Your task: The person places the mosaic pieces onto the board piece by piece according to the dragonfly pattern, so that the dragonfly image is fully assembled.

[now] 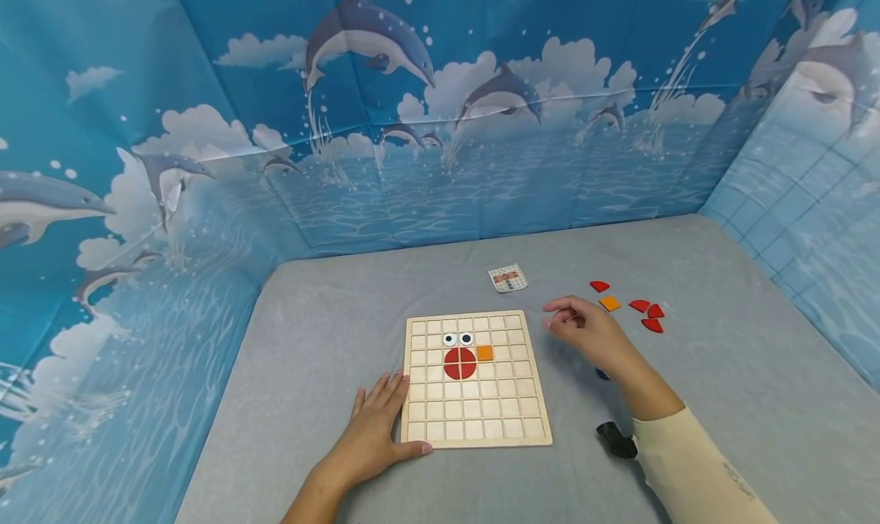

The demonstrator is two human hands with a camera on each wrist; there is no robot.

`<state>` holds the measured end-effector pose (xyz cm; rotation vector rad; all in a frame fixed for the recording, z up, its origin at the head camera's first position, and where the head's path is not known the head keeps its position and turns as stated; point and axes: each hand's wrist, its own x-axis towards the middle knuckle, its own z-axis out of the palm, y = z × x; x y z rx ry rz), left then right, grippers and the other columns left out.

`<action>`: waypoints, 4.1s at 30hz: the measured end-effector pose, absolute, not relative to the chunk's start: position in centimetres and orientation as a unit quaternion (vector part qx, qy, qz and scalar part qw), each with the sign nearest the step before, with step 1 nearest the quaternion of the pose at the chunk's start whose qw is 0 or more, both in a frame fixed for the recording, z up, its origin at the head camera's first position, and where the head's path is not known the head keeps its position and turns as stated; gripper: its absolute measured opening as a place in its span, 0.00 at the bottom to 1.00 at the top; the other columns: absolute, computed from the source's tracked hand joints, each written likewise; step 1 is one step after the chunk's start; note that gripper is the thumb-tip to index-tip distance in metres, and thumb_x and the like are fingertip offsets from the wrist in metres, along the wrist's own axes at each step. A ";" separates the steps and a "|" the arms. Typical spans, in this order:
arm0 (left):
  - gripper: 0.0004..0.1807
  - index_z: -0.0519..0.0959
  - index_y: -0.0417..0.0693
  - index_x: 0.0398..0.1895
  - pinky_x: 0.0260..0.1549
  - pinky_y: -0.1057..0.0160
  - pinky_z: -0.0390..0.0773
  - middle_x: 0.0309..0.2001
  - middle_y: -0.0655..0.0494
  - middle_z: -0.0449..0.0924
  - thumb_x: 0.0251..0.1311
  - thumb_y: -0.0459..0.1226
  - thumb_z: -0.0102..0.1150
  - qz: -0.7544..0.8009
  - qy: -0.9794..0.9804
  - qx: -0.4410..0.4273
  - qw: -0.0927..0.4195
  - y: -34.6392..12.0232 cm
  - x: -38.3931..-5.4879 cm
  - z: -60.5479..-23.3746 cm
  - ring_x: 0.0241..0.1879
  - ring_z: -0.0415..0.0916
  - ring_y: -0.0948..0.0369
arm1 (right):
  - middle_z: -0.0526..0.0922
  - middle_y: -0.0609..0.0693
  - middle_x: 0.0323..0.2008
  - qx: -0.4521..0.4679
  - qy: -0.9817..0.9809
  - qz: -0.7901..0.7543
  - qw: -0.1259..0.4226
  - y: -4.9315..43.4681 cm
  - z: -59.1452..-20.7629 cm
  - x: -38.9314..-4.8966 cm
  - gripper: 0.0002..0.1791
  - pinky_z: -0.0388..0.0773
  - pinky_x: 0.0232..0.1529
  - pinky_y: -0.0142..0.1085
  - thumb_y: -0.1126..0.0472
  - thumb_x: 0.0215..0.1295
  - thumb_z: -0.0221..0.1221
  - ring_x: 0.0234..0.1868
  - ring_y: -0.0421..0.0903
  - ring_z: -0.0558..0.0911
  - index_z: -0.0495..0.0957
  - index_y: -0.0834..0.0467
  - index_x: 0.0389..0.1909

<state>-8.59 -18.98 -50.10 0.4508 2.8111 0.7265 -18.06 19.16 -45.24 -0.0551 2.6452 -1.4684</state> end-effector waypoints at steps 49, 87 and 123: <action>0.63 0.55 0.41 0.79 0.72 0.27 0.41 0.80 0.44 0.53 0.47 0.64 0.72 0.250 0.950 0.156 0.101 -18.8 -8.6 -49.5 0.81 0.45 0.42 | 0.76 0.50 0.34 0.079 0.910 -0.390 0.117 28.5 -49.6 -18.7 0.21 0.76 0.31 0.34 0.59 0.69 0.62 0.32 0.47 0.76 0.75 0.63 0.58; 0.63 0.56 0.40 0.79 0.72 0.28 0.42 0.80 0.44 0.53 0.47 0.65 0.72 0.243 0.952 0.154 0.104 -18.8 -8.6 -49.6 0.81 0.46 0.42 | 0.79 0.52 0.34 0.061 0.918 -0.368 0.135 28.3 -48.3 -18.4 0.18 0.75 0.33 0.34 0.54 0.68 0.63 0.34 0.48 0.76 0.73 0.64 0.46; 0.62 0.57 0.41 0.79 0.72 0.28 0.42 0.80 0.45 0.54 0.47 0.65 0.72 0.245 0.952 0.154 0.098 -18.8 -8.6 -49.4 0.80 0.46 0.43 | 0.84 0.56 0.41 -0.036 0.837 -0.530 0.131 19.1 -47.0 -17.2 0.21 0.85 0.45 0.34 0.60 0.69 0.63 0.40 0.47 0.84 0.78 0.57 0.61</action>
